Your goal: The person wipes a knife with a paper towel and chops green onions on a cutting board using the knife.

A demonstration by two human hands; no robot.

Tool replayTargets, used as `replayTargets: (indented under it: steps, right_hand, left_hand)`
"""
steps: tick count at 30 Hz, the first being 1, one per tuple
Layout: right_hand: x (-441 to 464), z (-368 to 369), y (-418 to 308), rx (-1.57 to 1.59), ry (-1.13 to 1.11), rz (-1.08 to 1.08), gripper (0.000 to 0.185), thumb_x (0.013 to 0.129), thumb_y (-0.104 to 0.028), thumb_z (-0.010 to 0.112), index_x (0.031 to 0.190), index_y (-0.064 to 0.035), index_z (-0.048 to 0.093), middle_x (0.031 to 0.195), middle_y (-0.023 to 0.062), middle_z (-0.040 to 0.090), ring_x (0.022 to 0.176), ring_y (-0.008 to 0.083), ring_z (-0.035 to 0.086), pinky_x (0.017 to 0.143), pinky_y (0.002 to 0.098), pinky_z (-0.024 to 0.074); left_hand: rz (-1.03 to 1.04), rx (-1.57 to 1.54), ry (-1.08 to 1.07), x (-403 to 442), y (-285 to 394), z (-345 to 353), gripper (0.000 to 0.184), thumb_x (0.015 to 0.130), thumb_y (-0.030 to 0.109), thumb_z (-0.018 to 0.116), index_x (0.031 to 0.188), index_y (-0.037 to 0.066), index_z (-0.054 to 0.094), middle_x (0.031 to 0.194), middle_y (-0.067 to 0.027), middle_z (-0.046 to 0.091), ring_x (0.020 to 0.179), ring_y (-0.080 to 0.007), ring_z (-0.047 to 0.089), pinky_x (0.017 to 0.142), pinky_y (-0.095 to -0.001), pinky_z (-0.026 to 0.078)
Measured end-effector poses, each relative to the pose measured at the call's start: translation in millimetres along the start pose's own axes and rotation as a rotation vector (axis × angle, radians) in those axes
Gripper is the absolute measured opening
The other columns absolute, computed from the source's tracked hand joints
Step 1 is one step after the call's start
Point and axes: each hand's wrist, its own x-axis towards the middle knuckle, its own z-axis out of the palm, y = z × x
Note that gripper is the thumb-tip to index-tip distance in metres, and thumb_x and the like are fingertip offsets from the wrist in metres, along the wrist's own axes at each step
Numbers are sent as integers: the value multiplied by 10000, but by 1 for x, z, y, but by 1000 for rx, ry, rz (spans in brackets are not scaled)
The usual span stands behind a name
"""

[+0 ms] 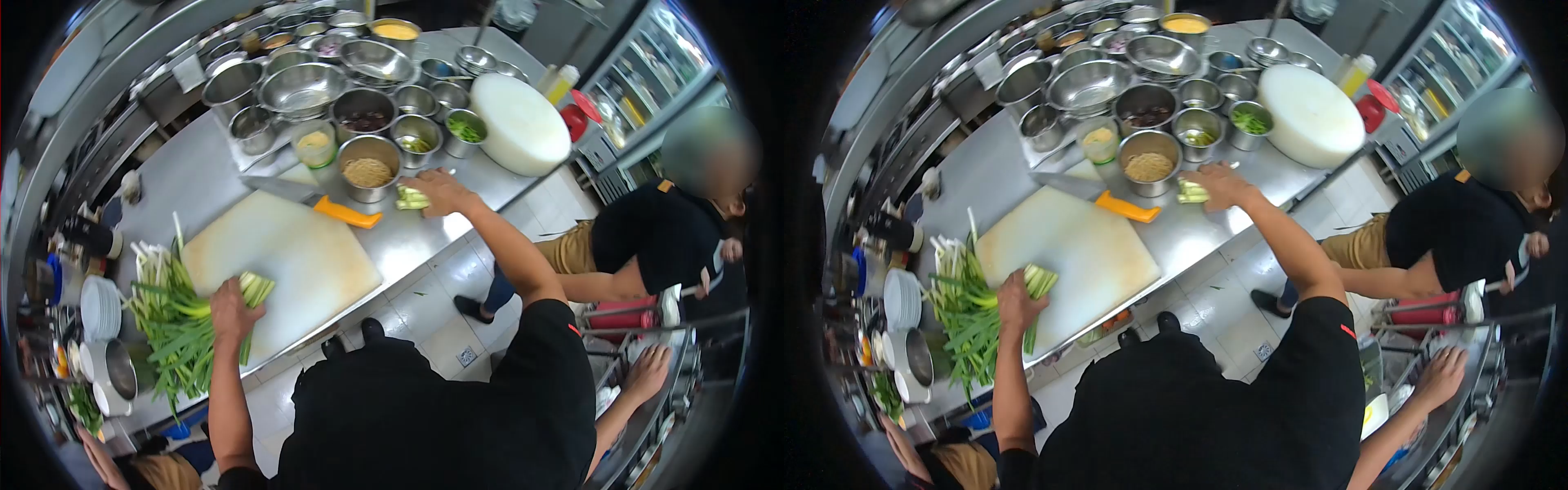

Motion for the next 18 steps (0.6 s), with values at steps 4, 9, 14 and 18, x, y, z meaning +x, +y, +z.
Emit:
replayTargets:
  steps: [4,9,14,18]
  right_hand:
    - [9,-3,9,-97,-29,62,950,654,-296,840,1513,-256,437,1379,171,541,1306,375,496,1120,536,341]
    - [1,-9,-7,-91,44,60,1068,598,-286,906,1541,-253,403,1537,218,407,1432,407,377,1179,594,274]
    - [-7,-16,-24,-92,87,74,1187,512,-308,942,1553,-210,379,1563,208,384,1441,415,364,1194,528,290]
    - [-10,1,-9,33,124,71,1227,497,-313,948,1566,-203,356,1582,221,365,1465,418,335,1205,479,297]
  left_hand:
    - [26,-32,4,2,1,0,606,645,303,826,1103,11,558,1023,-199,649,980,-389,625,886,-486,476]
    - [17,-7,50,0,3,0,577,645,308,818,1072,21,557,986,-180,644,948,-367,629,854,-478,478]
    - [51,12,70,0,0,0,545,642,305,817,1040,33,563,973,-169,645,935,-350,636,837,-466,480]
    - [69,-1,45,0,1,1,535,637,298,817,1036,40,570,969,-161,647,929,-351,640,839,-462,481]
